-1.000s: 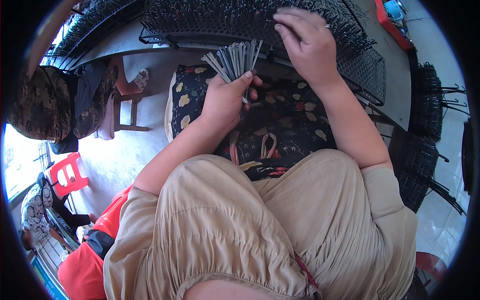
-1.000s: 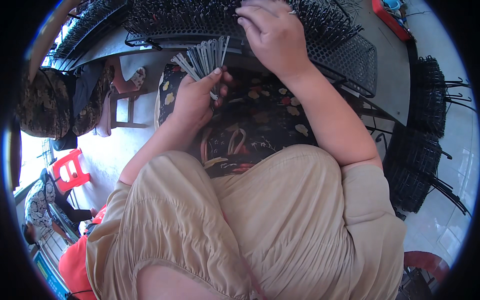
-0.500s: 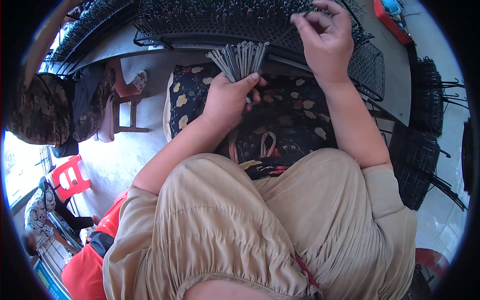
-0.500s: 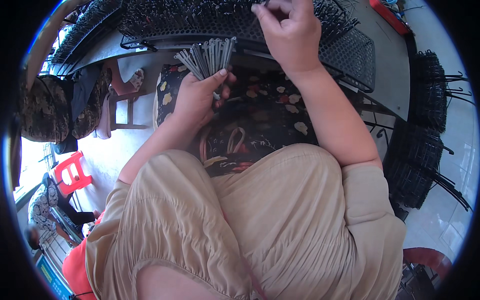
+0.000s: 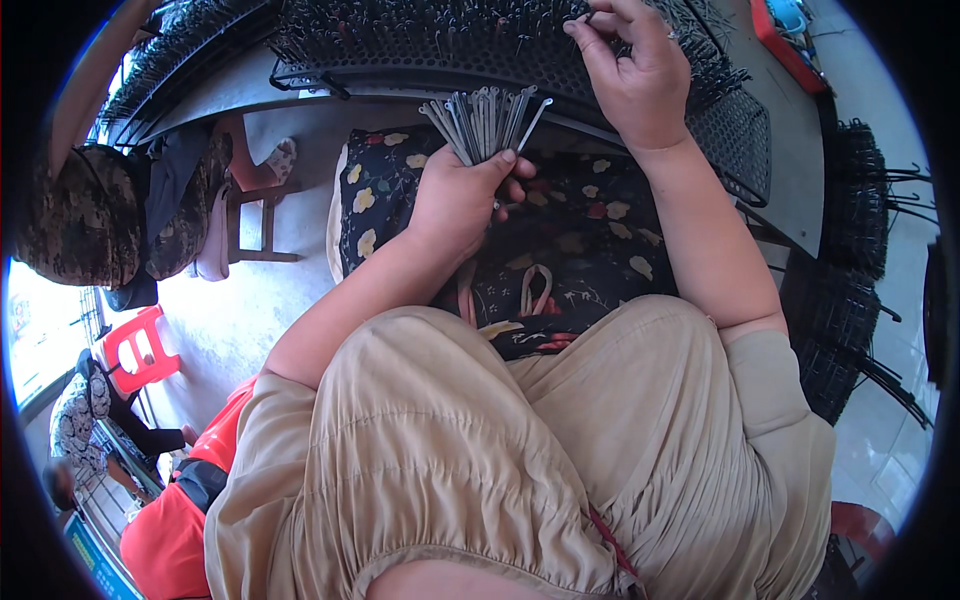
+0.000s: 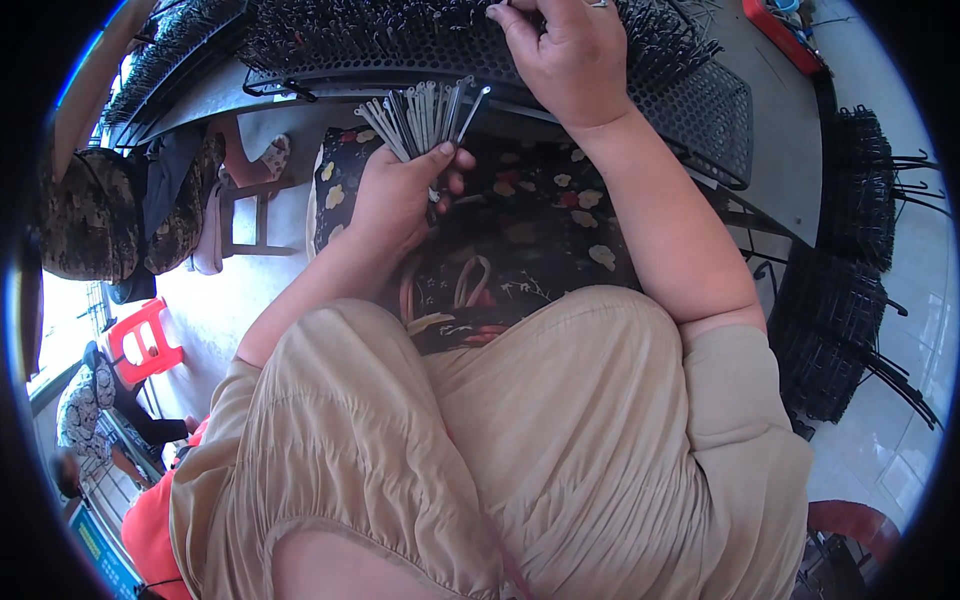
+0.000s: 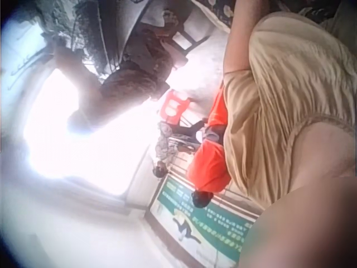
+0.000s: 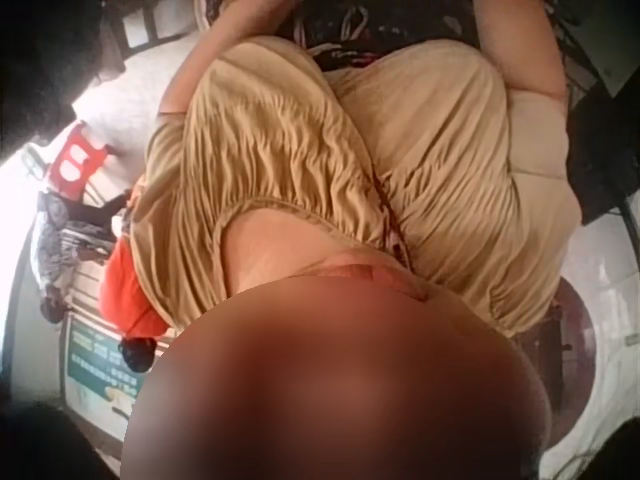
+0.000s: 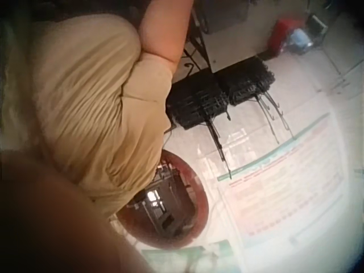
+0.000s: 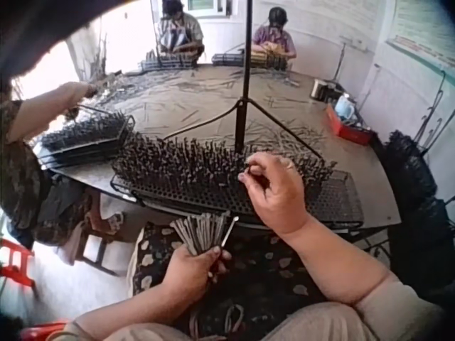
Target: Inserting small metal pins into a perforated template at an assembly station.
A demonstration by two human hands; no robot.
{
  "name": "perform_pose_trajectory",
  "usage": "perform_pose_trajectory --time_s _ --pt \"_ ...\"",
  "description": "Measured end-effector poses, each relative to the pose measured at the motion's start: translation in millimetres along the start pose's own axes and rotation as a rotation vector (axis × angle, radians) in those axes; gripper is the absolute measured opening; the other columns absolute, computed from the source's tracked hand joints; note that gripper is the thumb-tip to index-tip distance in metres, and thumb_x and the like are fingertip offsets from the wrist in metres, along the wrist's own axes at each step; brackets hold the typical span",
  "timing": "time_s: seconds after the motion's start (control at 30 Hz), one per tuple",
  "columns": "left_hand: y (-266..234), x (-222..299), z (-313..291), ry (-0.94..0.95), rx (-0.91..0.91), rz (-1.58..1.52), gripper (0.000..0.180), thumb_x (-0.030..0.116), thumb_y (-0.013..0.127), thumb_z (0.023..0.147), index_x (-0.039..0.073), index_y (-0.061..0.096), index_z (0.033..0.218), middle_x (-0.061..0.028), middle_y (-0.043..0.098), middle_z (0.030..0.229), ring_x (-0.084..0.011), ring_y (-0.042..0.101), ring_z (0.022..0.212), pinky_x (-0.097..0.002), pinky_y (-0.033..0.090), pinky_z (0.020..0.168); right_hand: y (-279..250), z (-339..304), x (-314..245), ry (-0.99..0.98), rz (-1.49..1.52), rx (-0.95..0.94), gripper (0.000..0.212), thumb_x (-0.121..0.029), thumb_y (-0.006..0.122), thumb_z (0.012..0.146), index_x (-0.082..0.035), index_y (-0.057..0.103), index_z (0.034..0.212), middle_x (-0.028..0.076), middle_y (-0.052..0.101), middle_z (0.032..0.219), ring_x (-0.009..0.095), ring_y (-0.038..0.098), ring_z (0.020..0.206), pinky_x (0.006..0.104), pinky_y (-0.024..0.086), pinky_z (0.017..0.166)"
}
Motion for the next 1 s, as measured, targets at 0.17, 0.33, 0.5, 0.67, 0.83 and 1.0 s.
perform_pose_trajectory --time_s 0.17,0.33,0.5,0.67,0.83,1.0 --pt "-0.5 -0.2 0.6 -0.004 -0.011 -0.022 0.01 0.009 0.055 0.097 0.003 0.062 0.095 -0.0053 0.068 0.083 -0.01 0.06 0.062 -0.0231 0.045 0.049 4.0 4.8 -5.5 -0.271 -0.253 -0.133 0.022 -0.007 0.079 0.067 -0.006 0.068 0.085 0.007 0.067 0.089 0.028 0.063 0.087 0.0403 0.046 0.089" --pt "-2.8 1.3 -1.5 0.029 -0.023 -0.097 0.01 0.011 0.055 0.097 0.003 0.062 0.096 -0.0055 0.068 0.083 -0.0106 0.059 0.061 -0.0233 0.044 0.049 -0.8 -23.2 7.6 -0.153 -0.114 -0.158 0.028 -0.004 0.071 0.087 0.0 0.063 0.113 0.007 0.071 0.085 0.01 0.066 0.076 0.0186 0.047 0.059" --pt "1.0 5.9 -4.1 0.023 -0.089 -0.195 0.011 0.011 0.057 0.096 0.003 0.061 0.102 -0.0058 0.068 0.084 -0.0108 0.059 0.061 -0.023 0.042 0.048 3.9 -57.8 1.1 0.9 0.771 -0.459 0.022 -0.005 0.069 0.088 -0.002 0.064 0.11 0.007 0.072 0.088 0.011 0.067 0.078 0.0192 0.048 0.061" --pt "5.2 7.0 -3.3 -0.001 -0.166 -0.168 0.012 0.011 0.057 0.096 0.004 0.061 0.104 -0.0065 0.069 0.086 -0.0116 0.062 0.065 -0.023 0.043 0.048 -10.2 -35.2 17.2 0.71 0.753 -0.207 0.018 -0.006 0.072 0.086 -0.004 0.065 0.103 0.007 0.072 0.089 0.009 0.064 0.07 0.0187 0.047 0.06" --pt "3.0 0.1 -1.2 -0.034 -0.076 -0.073 0.011 0.011 0.056 0.097 0.003 0.061 0.102 -0.0068 0.07 0.087 -0.0114 0.063 0.066 -0.0226 0.043 0.047 -19.5 -2.8 -1.5 0.349 0.246 0.079 0.015 0.001 0.076 0.07 -0.005 0.068 0.081 0.009 0.066 0.085 0.03 0.063 0.079 0.0382 0.051 0.074" --pt "3.8 0.5 0.0 -0.026 -0.072 -0.029 0.01 0.011 0.055 0.097 0.004 0.061 0.102 -0.0063 0.07 0.088 -0.0105 0.063 0.066 -0.022 0.044 0.047 -17.1 -2.6 3.0 -0.154 -0.228 -0.1 0.022 0.005 0.075 0.077 -0.003 0.066 0.095 0.008 0.066 0.08 0.022 0.066 0.077 0.0311 0.052 0.063"
Point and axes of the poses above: each hand's wrist, its own z-axis towards the middle knuckle, its own y-axis out of the palm, x = y × z, the point moved 3 cm from there along z, towards the middle knuckle
